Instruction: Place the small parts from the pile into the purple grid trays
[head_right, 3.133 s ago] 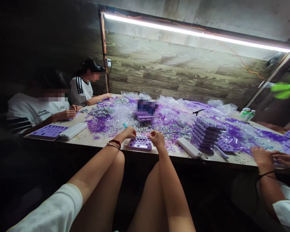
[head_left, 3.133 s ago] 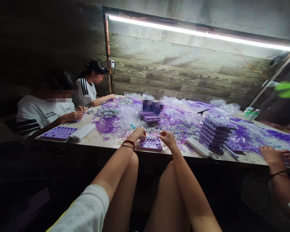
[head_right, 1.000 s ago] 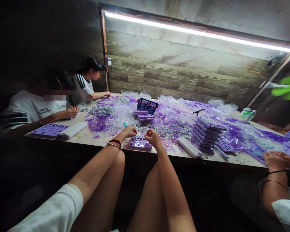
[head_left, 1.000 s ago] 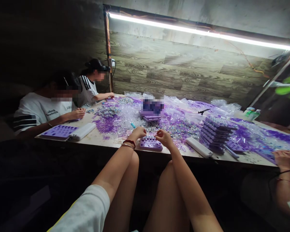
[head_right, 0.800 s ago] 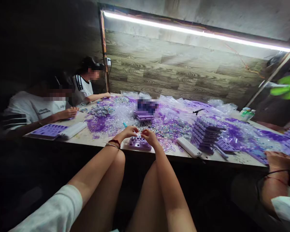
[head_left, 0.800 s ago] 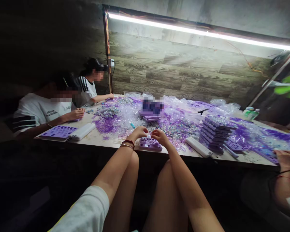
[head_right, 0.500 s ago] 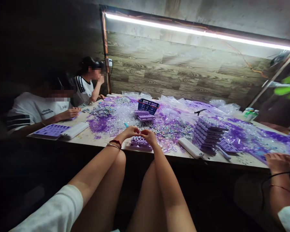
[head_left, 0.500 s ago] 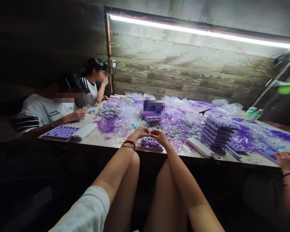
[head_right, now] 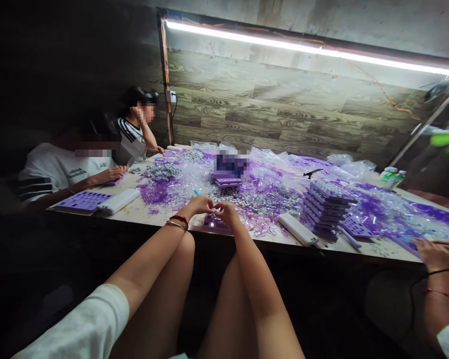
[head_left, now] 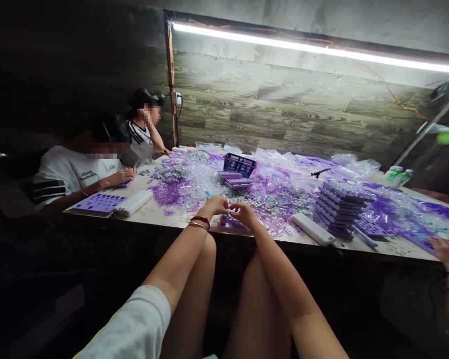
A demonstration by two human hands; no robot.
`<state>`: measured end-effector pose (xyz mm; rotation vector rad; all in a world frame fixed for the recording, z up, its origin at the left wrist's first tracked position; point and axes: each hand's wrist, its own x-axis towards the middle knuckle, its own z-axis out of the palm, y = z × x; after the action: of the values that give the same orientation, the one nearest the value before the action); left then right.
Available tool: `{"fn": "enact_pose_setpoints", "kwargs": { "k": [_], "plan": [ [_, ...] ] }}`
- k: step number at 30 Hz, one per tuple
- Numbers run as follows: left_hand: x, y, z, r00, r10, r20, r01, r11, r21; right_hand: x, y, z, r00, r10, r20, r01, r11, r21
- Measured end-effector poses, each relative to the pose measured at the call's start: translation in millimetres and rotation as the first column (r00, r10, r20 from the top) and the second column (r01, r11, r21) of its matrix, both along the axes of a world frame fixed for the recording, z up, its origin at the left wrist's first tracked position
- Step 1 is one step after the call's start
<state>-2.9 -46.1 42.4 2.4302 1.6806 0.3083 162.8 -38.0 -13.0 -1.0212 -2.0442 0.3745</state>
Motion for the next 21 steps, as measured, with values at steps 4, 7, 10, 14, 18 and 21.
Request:
{"fn": "enact_pose_setpoints", "kwargs": {
  "k": [4, 7, 10, 14, 18, 21],
  "plan": [
    [1.1, 0.3, -1.5, 0.999, 0.001, -0.038, -0.001, 1.0, 0.002, 0.2, 0.9, -0.9, 0.998, 0.015, 0.053, -0.017, 1.0, 0.025],
    [1.8, -0.4, -1.3, 0.999, 0.001, -0.053, -0.002, 1.0, -0.008, 1.1, 0.9, -1.1, 0.995, 0.029, 0.091, -0.033, 0.999, 0.039],
    [2.3, -2.0, 0.0, 0.998, 0.002, -0.058, -0.003, 1.0, -0.016, 1.1, 0.8, -1.0, 0.992, 0.029, 0.12, -0.036, 0.998, 0.056],
    [2.9, -3.8, 2.3, 0.998, 0.008, -0.061, -0.009, 1.0, -0.019, 0.7, 1.7, -1.6, 0.989, 0.022, 0.144, -0.032, 0.997, 0.07],
    [3.2, -3.5, 3.1, 0.998, 0.016, -0.053, -0.017, 1.0, -0.014, 0.9, 3.3, -3.2, 0.988, 0.001, 0.154, -0.012, 0.998, 0.068],
    [3.0, -1.8, 1.3, 0.999, 0.012, -0.043, -0.013, 1.0, -0.02, 0.8, 3.6, -3.6, 0.987, -0.006, 0.159, -0.004, 0.998, 0.063]
  ]
}}
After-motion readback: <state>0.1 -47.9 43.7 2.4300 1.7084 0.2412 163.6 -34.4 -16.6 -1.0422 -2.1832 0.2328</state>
